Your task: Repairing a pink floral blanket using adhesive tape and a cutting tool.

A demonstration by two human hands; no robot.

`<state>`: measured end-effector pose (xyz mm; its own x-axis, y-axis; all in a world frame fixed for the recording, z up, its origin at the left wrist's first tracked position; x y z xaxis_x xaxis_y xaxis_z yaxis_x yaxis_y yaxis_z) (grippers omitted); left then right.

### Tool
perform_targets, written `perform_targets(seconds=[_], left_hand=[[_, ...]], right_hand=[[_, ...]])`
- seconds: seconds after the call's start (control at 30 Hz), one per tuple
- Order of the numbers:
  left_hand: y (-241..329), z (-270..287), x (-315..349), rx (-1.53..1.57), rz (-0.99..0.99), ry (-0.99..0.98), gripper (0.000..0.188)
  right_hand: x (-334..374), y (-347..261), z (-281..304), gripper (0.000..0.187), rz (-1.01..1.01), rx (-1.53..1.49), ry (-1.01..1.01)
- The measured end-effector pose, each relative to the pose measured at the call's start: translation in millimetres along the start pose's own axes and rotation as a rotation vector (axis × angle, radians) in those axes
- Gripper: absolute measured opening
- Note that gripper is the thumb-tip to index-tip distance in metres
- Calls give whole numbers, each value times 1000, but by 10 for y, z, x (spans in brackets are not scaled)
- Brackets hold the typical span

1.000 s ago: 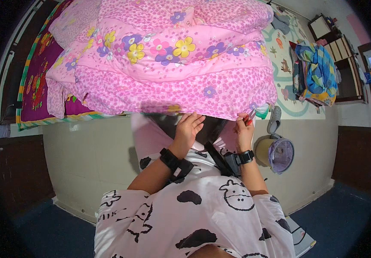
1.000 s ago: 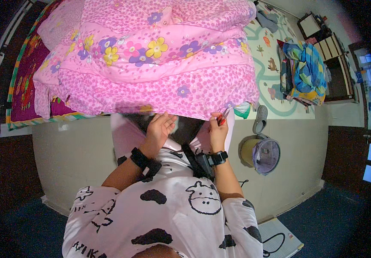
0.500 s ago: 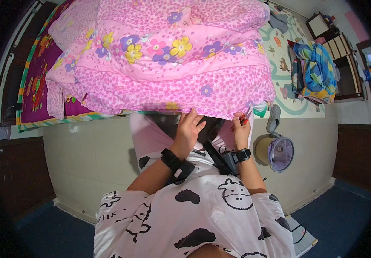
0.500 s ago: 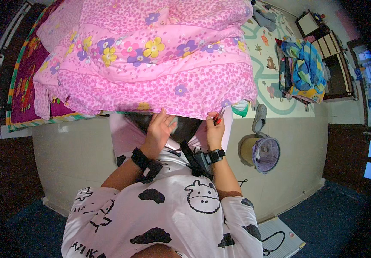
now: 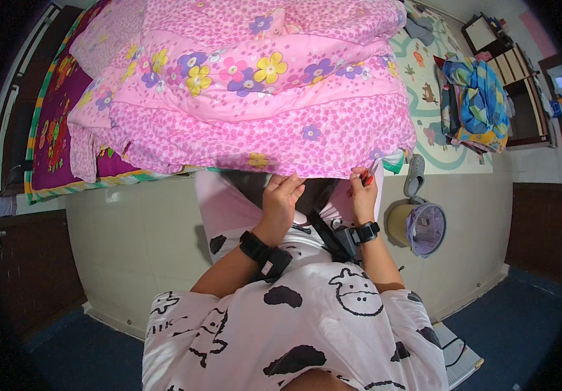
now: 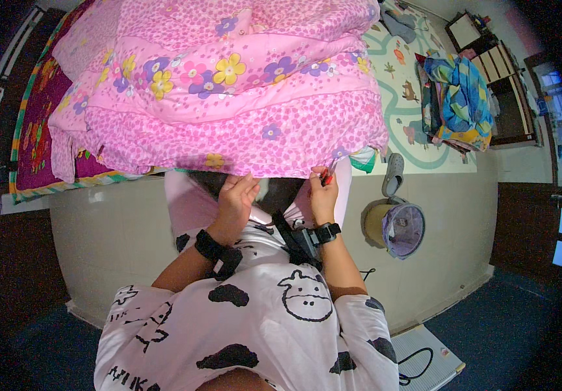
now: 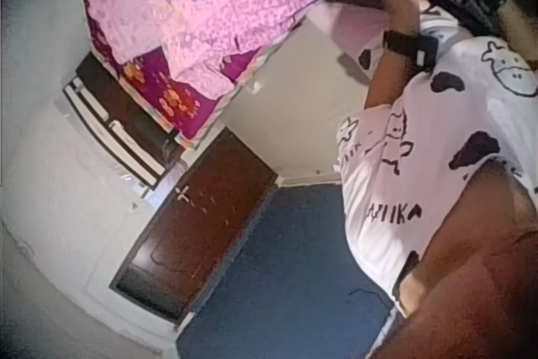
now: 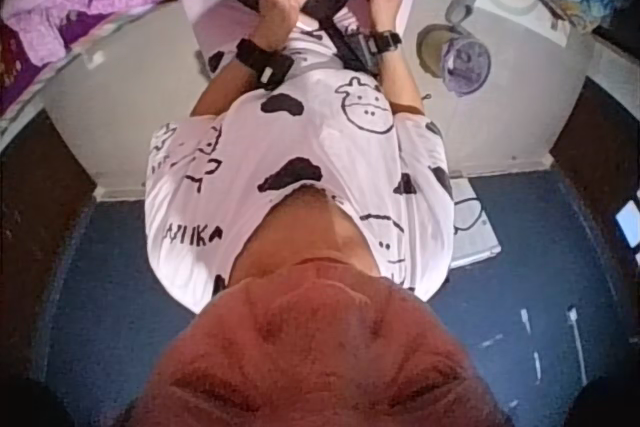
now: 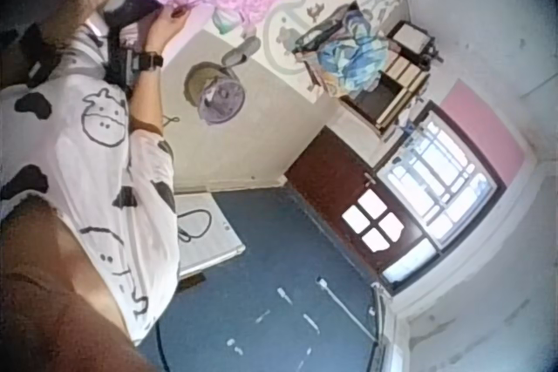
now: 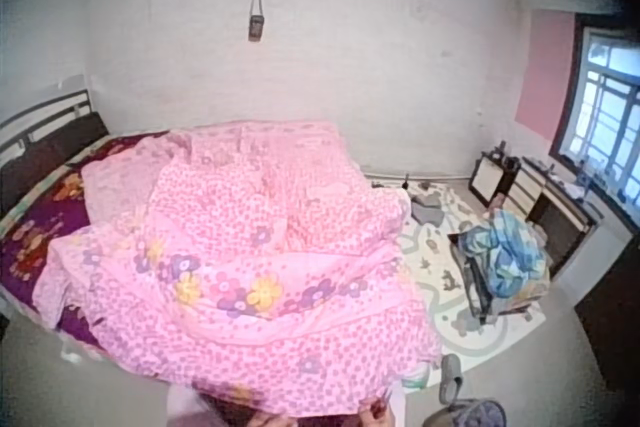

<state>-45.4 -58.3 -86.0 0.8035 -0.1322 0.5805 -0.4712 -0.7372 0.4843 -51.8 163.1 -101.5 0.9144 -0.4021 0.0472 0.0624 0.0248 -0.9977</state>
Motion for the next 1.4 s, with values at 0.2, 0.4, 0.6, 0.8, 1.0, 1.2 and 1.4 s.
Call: perform_targets(seconds=[0.2,0.4,0.6,0.8,1.0,1.2,1.4], left_hand=[[112,-37,80,2,-5,20,4],[130,-69,85,-15,-6,-19,4],[176,-117,67,-24,-39,-148,9],[168,-105,75,-11,-25,-152,10],[189,-118,97,-19,-27,-164,11],[183,-112,97,-18,-21,-157,12],[189,-96,87,-29,-44,-143,15]], right_hand=[[252,-661,-294,16,-72,-81,-122],[628,-749,-845,17,-31,-9,-478],[607,-680,-1015,22,4,137,-532],[613,-644,-1084,23,19,96,-537],[615,-650,-1121,13,-2,88,-565],[620,-659,-1123,14,-24,69,-561],[600,-601,-1087,24,17,99,-529]])
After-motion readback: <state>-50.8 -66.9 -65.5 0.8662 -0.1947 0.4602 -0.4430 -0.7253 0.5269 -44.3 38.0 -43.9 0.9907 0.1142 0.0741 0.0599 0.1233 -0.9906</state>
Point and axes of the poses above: each hand's wrist, its own x-axis away from the middle knuckle, its own z-axis out of the back of the hand, y = z × x, the point moved 9 cm from there along -x, towards the middle knuckle, and after that the axes turned 7 degrees about z, right-handed, at the moved point
